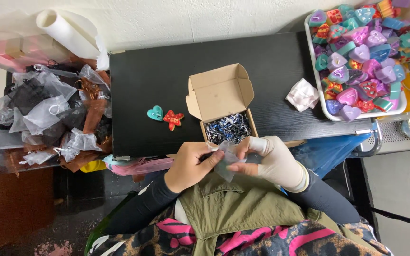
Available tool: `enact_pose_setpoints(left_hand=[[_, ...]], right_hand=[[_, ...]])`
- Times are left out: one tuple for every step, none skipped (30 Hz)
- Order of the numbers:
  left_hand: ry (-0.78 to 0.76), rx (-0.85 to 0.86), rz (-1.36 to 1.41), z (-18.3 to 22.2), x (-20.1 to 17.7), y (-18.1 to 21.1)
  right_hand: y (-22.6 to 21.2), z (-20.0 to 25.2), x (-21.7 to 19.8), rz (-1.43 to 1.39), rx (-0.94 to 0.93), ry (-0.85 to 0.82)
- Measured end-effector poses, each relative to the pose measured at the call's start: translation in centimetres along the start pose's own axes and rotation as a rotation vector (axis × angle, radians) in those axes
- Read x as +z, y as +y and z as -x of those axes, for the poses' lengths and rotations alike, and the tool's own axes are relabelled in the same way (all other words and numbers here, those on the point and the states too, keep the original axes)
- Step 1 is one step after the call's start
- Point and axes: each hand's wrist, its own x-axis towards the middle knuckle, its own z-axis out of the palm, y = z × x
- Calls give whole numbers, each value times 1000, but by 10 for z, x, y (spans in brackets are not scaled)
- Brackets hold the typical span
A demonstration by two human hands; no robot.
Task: Wiping a work surface and packaging heart-shaped wax melts into a shipping box with organza bags.
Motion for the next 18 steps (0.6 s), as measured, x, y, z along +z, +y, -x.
enact_pose_setpoints(left_hand=[[-1, 0, 0, -1, -2, 3], [-45, -78, -33, -2, -3, 6], [-89, -154, -66, -3, -5, 9], [-91, -153, -66, -4, -6, 11], [-76, -108, 47, -5, -7, 14], [-63, -62, 160, -6, -8, 17], [-66, -60, 158, -5, -6, 17], [-32, -94, 140, -4, -4, 16], [3, -129, 122, -3, -2, 16], [3, -126, 120, -4, -2, 15], [55, -102, 160, -4, -1, 15], [108, -78, 201, -4, -1, 14], [107, -75, 200, -1, 1, 9], [148, -126, 219, 1, 2, 4], [187, -179, 238, 4, 4, -2], [185, -178, 237, 3, 3, -3], [194, -265, 336, 1, 2, -3], [204, -353, 435, 0, 1, -4]], right_hand=[[-3, -1, 2, -1, 0, 1], [-5, -2, 4, 35, 24, 14], [-8, -3, 6, 71, 48, 27], [-6, -1, 7, 71, 47, 29], [-4, -1, 8, 72, 47, 33], [-3, 0, 9, 72, 46, 38], [0, 1, 10, 73, 44, 41], [4, 2, 11, 69, 85, 69], [7, 3, 12, 64, 126, 95], [5, 3, 12, 65, 123, 97], [4, 4, 12, 78, 158, 117], [2, 4, 12, 91, 194, 136], [4, 8, 11, 91, 192, 138], [5, 12, 9, 36, 164, 129], [6, 16, 8, -21, 137, 120], [1, 18, 5, -21, 136, 123], [-5, 20, 2, -64, -23, 78], [-11, 22, -1, -107, -181, 33]])
